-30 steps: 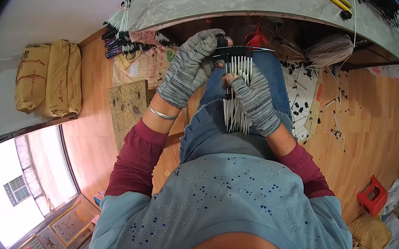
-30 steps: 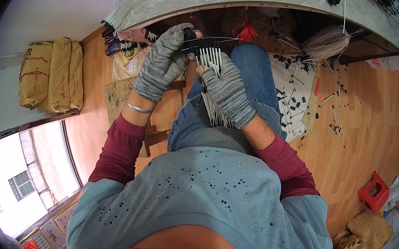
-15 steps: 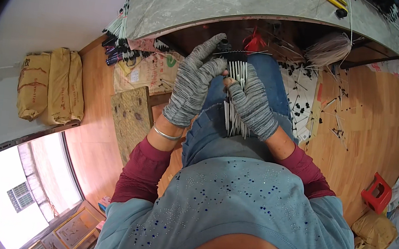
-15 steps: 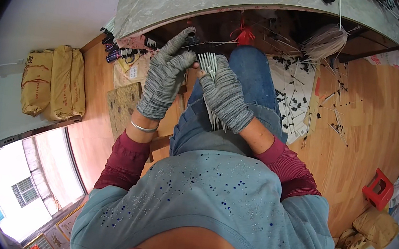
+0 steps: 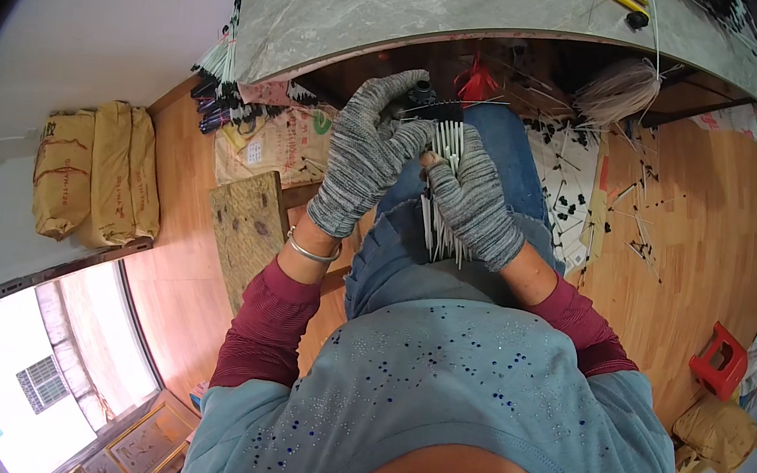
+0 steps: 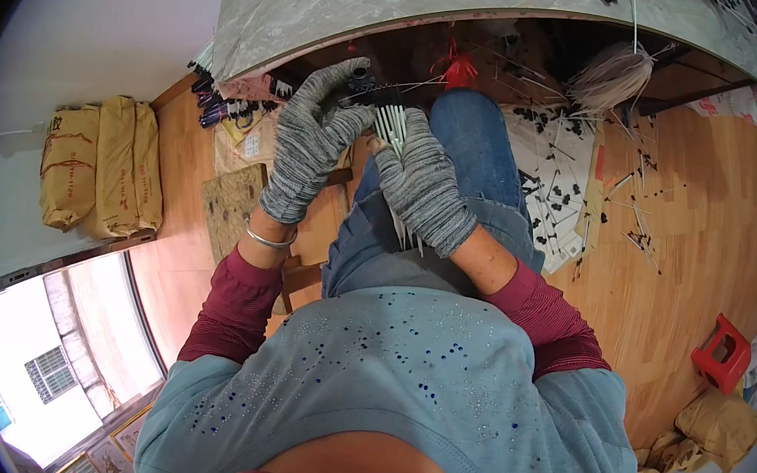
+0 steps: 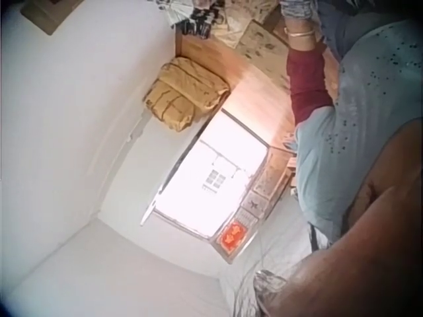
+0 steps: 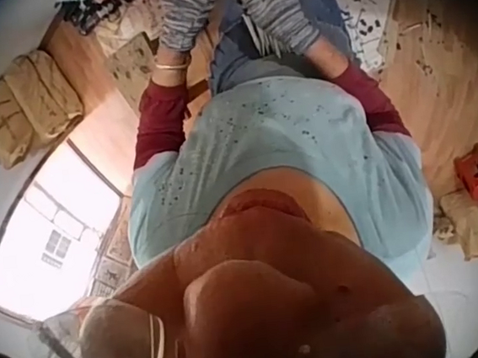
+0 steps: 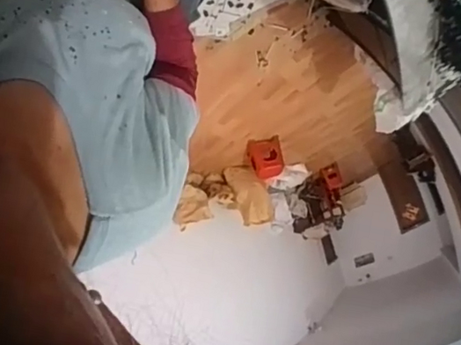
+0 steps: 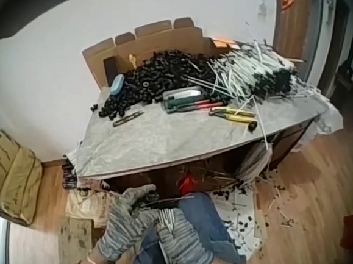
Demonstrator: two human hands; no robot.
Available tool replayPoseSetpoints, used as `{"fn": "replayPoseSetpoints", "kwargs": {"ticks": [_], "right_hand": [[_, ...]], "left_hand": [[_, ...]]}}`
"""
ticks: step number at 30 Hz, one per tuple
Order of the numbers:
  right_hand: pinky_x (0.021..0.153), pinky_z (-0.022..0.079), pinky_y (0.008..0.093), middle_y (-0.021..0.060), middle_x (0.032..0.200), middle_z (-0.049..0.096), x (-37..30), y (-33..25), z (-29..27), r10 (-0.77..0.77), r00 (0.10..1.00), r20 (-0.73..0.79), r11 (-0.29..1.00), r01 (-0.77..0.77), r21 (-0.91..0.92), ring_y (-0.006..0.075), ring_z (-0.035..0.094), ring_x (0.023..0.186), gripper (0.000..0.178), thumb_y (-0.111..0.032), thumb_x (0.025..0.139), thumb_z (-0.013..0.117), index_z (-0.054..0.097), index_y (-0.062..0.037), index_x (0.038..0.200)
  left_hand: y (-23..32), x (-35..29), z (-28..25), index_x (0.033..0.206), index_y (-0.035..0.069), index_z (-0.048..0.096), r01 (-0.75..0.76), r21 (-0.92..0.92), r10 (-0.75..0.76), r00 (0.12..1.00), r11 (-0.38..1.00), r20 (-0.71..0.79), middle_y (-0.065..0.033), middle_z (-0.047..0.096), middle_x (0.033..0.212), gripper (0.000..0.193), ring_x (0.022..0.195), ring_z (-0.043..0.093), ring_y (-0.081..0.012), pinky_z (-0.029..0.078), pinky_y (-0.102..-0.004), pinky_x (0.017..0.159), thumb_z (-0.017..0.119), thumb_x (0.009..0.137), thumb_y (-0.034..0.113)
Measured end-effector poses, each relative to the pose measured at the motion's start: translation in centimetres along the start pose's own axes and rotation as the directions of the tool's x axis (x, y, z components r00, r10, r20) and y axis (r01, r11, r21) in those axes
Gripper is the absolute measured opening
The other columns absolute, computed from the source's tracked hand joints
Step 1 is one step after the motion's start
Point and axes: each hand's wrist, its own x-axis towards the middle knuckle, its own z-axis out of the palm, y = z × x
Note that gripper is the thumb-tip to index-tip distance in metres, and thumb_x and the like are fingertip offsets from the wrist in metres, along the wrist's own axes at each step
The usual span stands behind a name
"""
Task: Assembling and trimming wire components at an industrial workbench.
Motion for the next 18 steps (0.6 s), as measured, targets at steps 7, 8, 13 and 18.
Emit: {"fn": "replayPoseSetpoints", "kwargs": {"ticks": [7, 8, 13, 18], "right_hand": [[0.061, 0.042, 0.0344, 0.0169, 0.077, 0.051, -0.1, -0.1, -0.1, 0.021, 1.000, -0.016, 0.997, -0.020, 0.069, 0.0291, 0.052, 0.070, 0.031, -0.022, 0.077, 0.049, 0.041, -0.0002, 0.097], [0.061, 0.042, 0.0340, 0.0165, 0.076, 0.051, -0.1, 0.0, -0.1, 0.022, 1.000, -0.022, 0.996, -0.020, 0.091, 0.0284, 0.052, 0.069, 0.030, -0.022, 0.077, 0.049, 0.042, -0.0002, 0.096], [0.060, 0.042, 0.0331, 0.0153, 0.073, 0.052, -0.1, -1.3, -1.5, -0.022, 1.000, -0.021, 0.998, 0.023, 0.066, 0.0269, 0.052, 0.066, 0.027, -0.023, 0.077, 0.049, 0.044, 0.0004, 0.091], [0.059, 0.041, 0.0338, 0.0154, 0.071, 0.052, -0.1, -2.1, -1.7, -0.028, 1.000, -0.005, 0.999, 0.028, 0.019, 0.0276, 0.051, 0.065, 0.027, -0.023, 0.078, 0.048, 0.045, 0.0006, 0.089]], "left_hand": [[-0.2, 0.0, 0.5, 0.106, 0.002, 0.049, 0.002, 0.035, -0.001, 0.999, 0.999, -0.032, -0.0052, 0.054, 0.087, 0.038, 0.074, 0.051, -0.0098, 0.044, -0.0206, 0.067, 0.055, 0.068, -0.001], [-0.1, 0.0, 0.5, 0.105, 0.002, 0.050, 0.005, 0.032, -0.004, 1.000, 0.999, -0.029, -0.0051, 0.054, 0.086, 0.037, 0.073, 0.052, -0.0097, 0.044, -0.0205, 0.066, 0.055, 0.068, -0.001], [0.8, 0.1, 0.1, 0.104, 0.002, 0.051, 0.152, -0.202, -0.134, 0.986, 0.968, 0.100, -0.0048, 0.054, 0.086, 0.036, 0.073, 0.052, -0.0092, 0.044, -0.0200, 0.066, 0.055, 0.069, 0.000], [1.4, 0.4, -0.2, 0.104, 0.002, 0.051, 0.062, -0.070, -0.051, 0.988, 0.996, 0.146, -0.0047, 0.054, 0.087, 0.035, 0.073, 0.052, -0.0088, 0.043, -0.0195, 0.066, 0.055, 0.069, 0.001]]}}
